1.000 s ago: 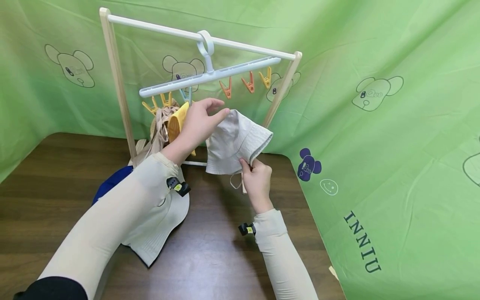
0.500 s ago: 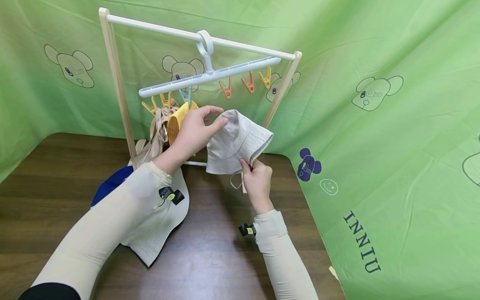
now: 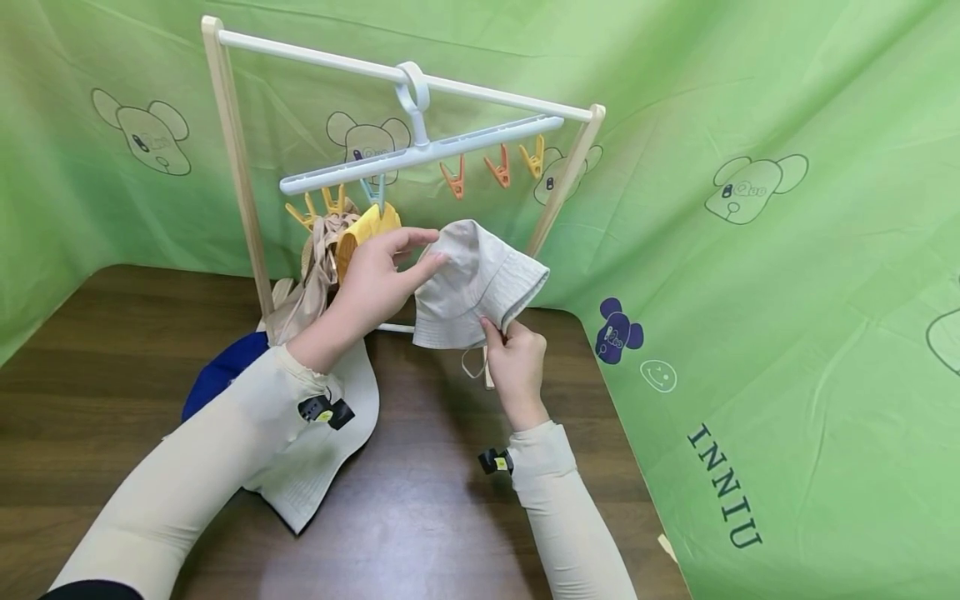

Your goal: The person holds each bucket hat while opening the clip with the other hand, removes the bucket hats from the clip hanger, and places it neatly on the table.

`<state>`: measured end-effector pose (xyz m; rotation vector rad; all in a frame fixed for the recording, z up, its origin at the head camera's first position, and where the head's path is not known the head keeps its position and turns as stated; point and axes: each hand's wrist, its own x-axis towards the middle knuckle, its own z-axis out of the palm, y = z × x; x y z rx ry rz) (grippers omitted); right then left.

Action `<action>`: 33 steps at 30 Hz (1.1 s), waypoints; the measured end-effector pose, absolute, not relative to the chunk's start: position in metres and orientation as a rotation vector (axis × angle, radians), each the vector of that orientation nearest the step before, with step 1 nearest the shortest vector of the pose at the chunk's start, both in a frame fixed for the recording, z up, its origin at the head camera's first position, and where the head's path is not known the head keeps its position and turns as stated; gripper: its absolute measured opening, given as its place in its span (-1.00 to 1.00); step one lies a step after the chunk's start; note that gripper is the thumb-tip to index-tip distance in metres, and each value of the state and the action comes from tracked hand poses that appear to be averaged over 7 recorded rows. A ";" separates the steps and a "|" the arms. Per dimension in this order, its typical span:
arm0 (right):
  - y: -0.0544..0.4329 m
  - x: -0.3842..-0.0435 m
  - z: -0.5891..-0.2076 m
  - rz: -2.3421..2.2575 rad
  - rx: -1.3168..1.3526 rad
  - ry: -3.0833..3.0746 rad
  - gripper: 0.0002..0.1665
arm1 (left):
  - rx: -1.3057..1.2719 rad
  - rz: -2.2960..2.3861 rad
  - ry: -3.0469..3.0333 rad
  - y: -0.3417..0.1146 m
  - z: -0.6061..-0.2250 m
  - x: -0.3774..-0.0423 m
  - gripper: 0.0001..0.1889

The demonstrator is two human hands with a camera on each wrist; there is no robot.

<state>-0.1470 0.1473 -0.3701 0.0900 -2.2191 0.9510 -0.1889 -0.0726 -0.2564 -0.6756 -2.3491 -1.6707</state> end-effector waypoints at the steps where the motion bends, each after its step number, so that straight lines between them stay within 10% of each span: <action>1: 0.148 -0.147 -0.370 0.951 0.093 -2.218 -0.70 | -0.666 -1.668 -2.356 -0.074 -0.257 -0.187 -0.58; 33: 0.145 -0.144 -0.372 0.992 0.114 -2.209 -0.73 | -0.633 -1.656 -2.354 -0.132 -0.294 -0.148 -0.66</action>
